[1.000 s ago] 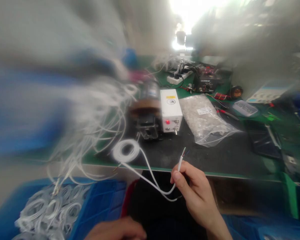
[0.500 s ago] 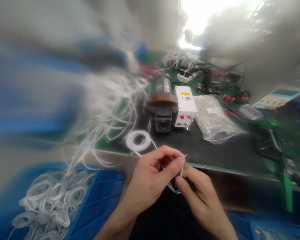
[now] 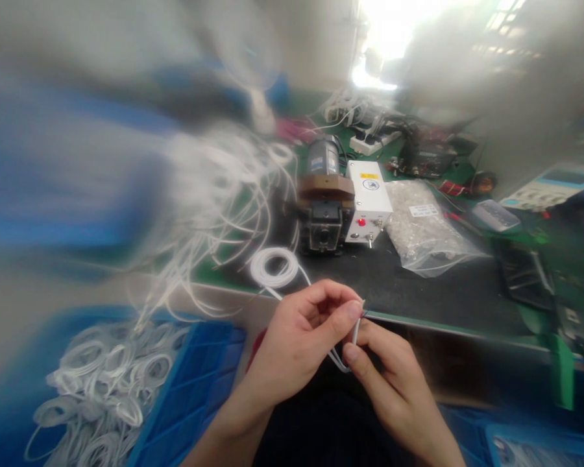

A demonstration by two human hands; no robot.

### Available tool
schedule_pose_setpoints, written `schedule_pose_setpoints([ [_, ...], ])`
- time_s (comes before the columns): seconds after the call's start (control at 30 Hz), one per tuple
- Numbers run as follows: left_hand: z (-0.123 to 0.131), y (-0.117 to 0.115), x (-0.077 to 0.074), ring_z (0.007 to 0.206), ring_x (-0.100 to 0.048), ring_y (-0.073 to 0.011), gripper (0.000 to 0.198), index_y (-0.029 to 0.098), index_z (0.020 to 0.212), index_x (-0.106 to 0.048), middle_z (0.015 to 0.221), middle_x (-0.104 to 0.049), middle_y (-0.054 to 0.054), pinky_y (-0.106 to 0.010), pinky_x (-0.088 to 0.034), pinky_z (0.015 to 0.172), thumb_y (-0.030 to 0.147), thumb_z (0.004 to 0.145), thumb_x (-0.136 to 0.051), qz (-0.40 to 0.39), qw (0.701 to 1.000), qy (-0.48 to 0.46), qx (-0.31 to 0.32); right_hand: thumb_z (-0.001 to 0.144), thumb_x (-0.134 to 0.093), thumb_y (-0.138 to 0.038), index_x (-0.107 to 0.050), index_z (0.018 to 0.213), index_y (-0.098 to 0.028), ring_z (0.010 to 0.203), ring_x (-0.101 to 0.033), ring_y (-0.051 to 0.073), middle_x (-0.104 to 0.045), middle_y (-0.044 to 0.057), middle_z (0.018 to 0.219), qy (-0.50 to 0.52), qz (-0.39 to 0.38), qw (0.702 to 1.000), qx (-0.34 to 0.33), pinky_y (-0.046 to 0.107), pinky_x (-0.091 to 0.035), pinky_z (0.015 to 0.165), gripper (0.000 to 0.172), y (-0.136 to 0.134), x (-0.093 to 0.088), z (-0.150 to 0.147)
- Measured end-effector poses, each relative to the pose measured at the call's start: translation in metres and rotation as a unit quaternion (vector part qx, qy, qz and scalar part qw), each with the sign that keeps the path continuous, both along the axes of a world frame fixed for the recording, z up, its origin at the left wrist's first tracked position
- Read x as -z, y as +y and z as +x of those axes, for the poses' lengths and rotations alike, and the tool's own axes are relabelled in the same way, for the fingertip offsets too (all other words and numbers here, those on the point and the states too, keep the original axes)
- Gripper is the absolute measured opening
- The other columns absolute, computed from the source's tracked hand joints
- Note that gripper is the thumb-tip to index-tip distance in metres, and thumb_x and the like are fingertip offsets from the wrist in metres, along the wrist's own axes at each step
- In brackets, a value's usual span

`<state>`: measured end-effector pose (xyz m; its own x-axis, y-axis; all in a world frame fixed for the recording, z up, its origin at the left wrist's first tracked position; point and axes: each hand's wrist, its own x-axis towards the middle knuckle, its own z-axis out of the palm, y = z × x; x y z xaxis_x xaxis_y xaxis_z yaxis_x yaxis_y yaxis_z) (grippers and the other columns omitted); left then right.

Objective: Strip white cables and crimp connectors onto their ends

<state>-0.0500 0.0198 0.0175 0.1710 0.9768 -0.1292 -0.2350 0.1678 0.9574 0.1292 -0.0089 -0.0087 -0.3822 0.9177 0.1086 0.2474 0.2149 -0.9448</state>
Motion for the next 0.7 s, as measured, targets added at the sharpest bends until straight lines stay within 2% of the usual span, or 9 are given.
schedule_pose_setpoints([
  [0.17,0.000,0.001,0.001,0.072,-0.060,-0.0121,0.020,0.018,0.096,-0.077,0.082,-0.069,0.000,-0.021,-0.048,0.065,0.038,0.100,-0.080,0.011,1.000,0.021,-0.008,0.112,-0.059,-0.029,-0.064,0.091,-0.024,0.078,-0.062,0.018,-0.064,0.000,0.084,-0.003,-0.006,1.000,-0.004,0.030,-0.045,0.075,0.023,0.000,0.001,0.001],
  [0.33,0.005,-0.002,0.008,0.062,-0.052,-0.0085,0.020,0.019,0.097,-0.076,0.074,-0.064,0.003,-0.020,-0.043,0.061,0.038,0.102,-0.080,-0.027,0.999,-0.026,-0.031,0.112,-0.059,-0.028,-0.067,0.092,-0.024,0.078,-0.063,0.018,-0.066,0.000,0.086,0.029,-0.013,0.999,0.003,0.030,-0.046,0.074,0.022,0.002,0.000,-0.002],
  [0.53,0.012,-0.004,0.012,0.057,-0.046,-0.0086,0.023,0.018,0.095,-0.074,0.064,-0.054,0.005,-0.019,-0.040,0.057,0.040,0.100,-0.081,-0.050,0.995,-0.067,-0.062,0.112,-0.059,-0.030,-0.067,0.091,-0.024,0.078,-0.062,0.019,-0.066,0.001,0.086,0.053,-0.028,0.998,0.011,0.030,-0.046,0.073,0.023,0.002,-0.001,-0.005],
  [0.7,0.010,-0.005,0.010,0.057,-0.046,-0.0069,0.023,0.019,0.097,-0.076,0.068,-0.058,0.004,-0.017,-0.040,0.055,0.040,0.100,-0.082,-0.040,0.998,-0.045,-0.037,0.112,-0.059,-0.029,-0.064,0.089,-0.024,0.077,-0.060,0.018,-0.064,0.000,0.084,0.052,-0.034,0.998,0.002,0.030,-0.045,0.073,0.024,-0.002,0.001,-0.005],
])
